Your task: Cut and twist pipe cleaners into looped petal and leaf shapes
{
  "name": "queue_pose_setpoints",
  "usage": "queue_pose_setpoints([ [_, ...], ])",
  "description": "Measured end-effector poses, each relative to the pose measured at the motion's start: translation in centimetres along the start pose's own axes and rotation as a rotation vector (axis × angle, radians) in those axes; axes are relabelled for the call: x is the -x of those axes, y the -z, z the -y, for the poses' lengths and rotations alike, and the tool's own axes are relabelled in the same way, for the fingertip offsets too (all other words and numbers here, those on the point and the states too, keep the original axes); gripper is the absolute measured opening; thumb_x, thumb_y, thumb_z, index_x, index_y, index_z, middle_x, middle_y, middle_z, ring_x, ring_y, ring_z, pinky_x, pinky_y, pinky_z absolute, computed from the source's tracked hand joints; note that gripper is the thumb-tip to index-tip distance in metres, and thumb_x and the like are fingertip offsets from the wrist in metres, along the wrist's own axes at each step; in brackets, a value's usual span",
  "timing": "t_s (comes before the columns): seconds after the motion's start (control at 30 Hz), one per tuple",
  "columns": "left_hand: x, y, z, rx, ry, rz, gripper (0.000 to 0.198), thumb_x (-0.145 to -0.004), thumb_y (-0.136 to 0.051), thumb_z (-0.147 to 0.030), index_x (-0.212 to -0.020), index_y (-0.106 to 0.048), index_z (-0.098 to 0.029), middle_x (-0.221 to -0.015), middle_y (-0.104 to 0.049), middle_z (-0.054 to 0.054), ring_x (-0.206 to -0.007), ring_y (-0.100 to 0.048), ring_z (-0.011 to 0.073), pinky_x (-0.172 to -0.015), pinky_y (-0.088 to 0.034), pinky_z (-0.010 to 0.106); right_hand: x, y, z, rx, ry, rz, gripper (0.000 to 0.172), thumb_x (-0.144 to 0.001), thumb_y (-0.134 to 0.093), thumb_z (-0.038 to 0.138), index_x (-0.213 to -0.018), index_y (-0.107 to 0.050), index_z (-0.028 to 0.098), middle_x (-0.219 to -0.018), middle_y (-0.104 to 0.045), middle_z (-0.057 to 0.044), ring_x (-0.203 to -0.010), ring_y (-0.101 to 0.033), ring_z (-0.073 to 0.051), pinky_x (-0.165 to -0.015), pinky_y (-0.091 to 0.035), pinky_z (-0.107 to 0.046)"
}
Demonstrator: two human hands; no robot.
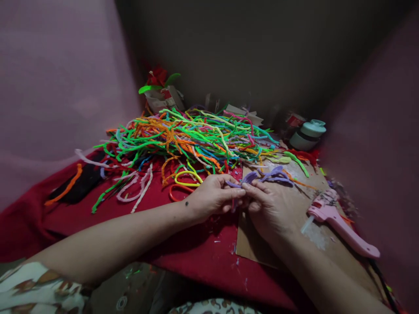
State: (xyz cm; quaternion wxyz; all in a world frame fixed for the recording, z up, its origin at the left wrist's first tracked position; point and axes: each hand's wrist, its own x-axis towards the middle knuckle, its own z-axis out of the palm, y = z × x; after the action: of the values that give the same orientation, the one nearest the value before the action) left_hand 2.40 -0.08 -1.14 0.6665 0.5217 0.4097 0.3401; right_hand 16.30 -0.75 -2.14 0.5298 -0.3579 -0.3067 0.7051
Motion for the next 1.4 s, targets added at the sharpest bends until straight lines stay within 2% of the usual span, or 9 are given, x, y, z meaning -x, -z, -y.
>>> queue_pose_setpoints([
  [0.13, 0.3, 0.4, -0.7, -0.032, 0.036, 0.043, 0.021, -0.074, -0.060, -0.033, -0.074, -0.054, -0.013, -0.057, -0.055, -0.003, -0.035, -0.038, 0.0023, -0.035, -0.022, 0.016, -0.1, 0.4, 0.4, 0.121, 0.013, 0.029, 0.018, -0.068, -0.065, 0.029, -0.056, -0.058, 0.016, -0.051, -0.052, 0.001, -0.046, -0.042, -0.010, -0.047, -0.036, -0.023],
  [0.27, 0.7, 0.7, -1.7, -0.154, 0.040, 0.067, 0.017, -0.075, -0.057, -0.029, -0.070, -0.055, -0.013, -0.047, -0.048, -0.005, -0.035, -0.035, 0.0029, -0.037, -0.024, 0.017, -0.1, 0.9, 0.9, 0.175, -0.020, 0.054, 0.015, -0.065, -0.068, 0.025, -0.057, -0.060, 0.015, -0.052, -0.054, 0.001, -0.045, -0.046, -0.010, -0.045, -0.037, -0.023],
  [0.47, 0.7, 0.8, -2.2, -0.238, 0.034, 0.050, 0.016, -0.073, -0.056, -0.027, -0.065, -0.055, -0.013, -0.046, -0.042, -0.006, -0.037, -0.031, 0.0030, -0.038, -0.023, 0.017, -0.1, 1.3, 1.8, 0.231, -0.246, 0.120, 0.015, -0.060, -0.073, 0.024, -0.062, -0.063, 0.013, -0.053, -0.062, -0.003, -0.041, -0.051, -0.010, -0.041, -0.039, -0.022],
  [0.57, 0.6, 1.1, -2.5, -0.239, 0.059, 0.098, 0.020, -0.072, -0.058, -0.028, -0.061, -0.050, -0.014, -0.046, -0.042, -0.006, -0.037, -0.033, 0.0033, -0.038, -0.023, 0.017, 0.0, 1.5, 2.1, 0.247, -0.298, 0.164, 0.017, -0.059, -0.074, 0.025, -0.063, -0.063, 0.012, -0.052, -0.062, -0.003, -0.039, -0.051, -0.009, -0.039, -0.039, -0.021],
  [0.93, 0.2, 1.7, -1.9, -0.078, 0.081, 0.191, 0.020, -0.072, -0.059, -0.029, -0.064, -0.049, -0.014, -0.049, -0.045, -0.006, -0.033, -0.026, 0.0017, -0.034, -0.016, 0.018, 0.1, 1.3, 1.8, 0.223, -0.242, 0.202, 0.021, -0.058, -0.076, 0.028, -0.063, -0.062, 0.013, -0.050, -0.060, -0.002, -0.039, -0.050, -0.009, -0.040, -0.039, -0.020],
  [1.07, 0.2, 2.4, -2.9, -0.150, -0.038, 0.077, 0.020, -0.075, -0.057, -0.034, -0.073, -0.052, -0.015, -0.050, -0.044, -0.006, -0.035, -0.030, 0.0023, -0.036, -0.020, 0.017, -0.2, 1.7, 1.9, 0.210, -0.159, 0.156, 0.017, -0.064, -0.072, 0.027, -0.064, -0.062, 0.013, -0.054, -0.060, -0.001, -0.043, -0.050, -0.009, -0.043, -0.040, -0.021],
  [1.17, 0.6, 4.0, -4.2, -0.395, -0.168, -0.030, 0.020, -0.075, -0.055, -0.033, -0.083, -0.055, -0.015, -0.060, -0.052, -0.003, -0.041, -0.037, 0.0038, -0.041, -0.028, 0.018, -0.7, 2.1, 2.2, 0.170, -0.035, 0.021, 0.014, -0.065, -0.071, 0.024, -0.062, -0.061, 0.014, -0.055, -0.058, 0.000, -0.045, -0.049, -0.008, -0.044, -0.039, -0.020],
  [1.3, 1.9, 6.1, -4.1, -1.185, -0.217, 0.050, 0.012, -0.075, -0.050, -0.021, -0.079, -0.059, -0.015, -0.071, -0.057, 0.001, -0.063, -0.050, 0.0111, -0.057, -0.036, 0.022, -1.2, 2.6, 2.4, 0.084, 0.033, -0.114, 0.013, -0.062, -0.069, 0.021, -0.057, -0.058, 0.015, -0.053, -0.055, 0.001, -0.045, -0.047, -0.007, -0.042, -0.038, -0.018],
  [1.4, 2.9, 6.8, -2.7, -1.614, -0.289, 0.005, 0.012, -0.078, -0.047, -0.021, -0.081, -0.056, -0.014, -0.081, -0.056, 0.007, -0.067, -0.048, 0.0150, -0.058, -0.034, 0.026, -1.5, 2.7, 2.2, 0.063, 0.017, -0.140, 0.012, -0.061, -0.067, 0.018, -0.056, -0.057, 0.015, -0.053, -0.055, 0.001, -0.045, -0.047, -0.007, -0.043, -0.039, -0.019],
])
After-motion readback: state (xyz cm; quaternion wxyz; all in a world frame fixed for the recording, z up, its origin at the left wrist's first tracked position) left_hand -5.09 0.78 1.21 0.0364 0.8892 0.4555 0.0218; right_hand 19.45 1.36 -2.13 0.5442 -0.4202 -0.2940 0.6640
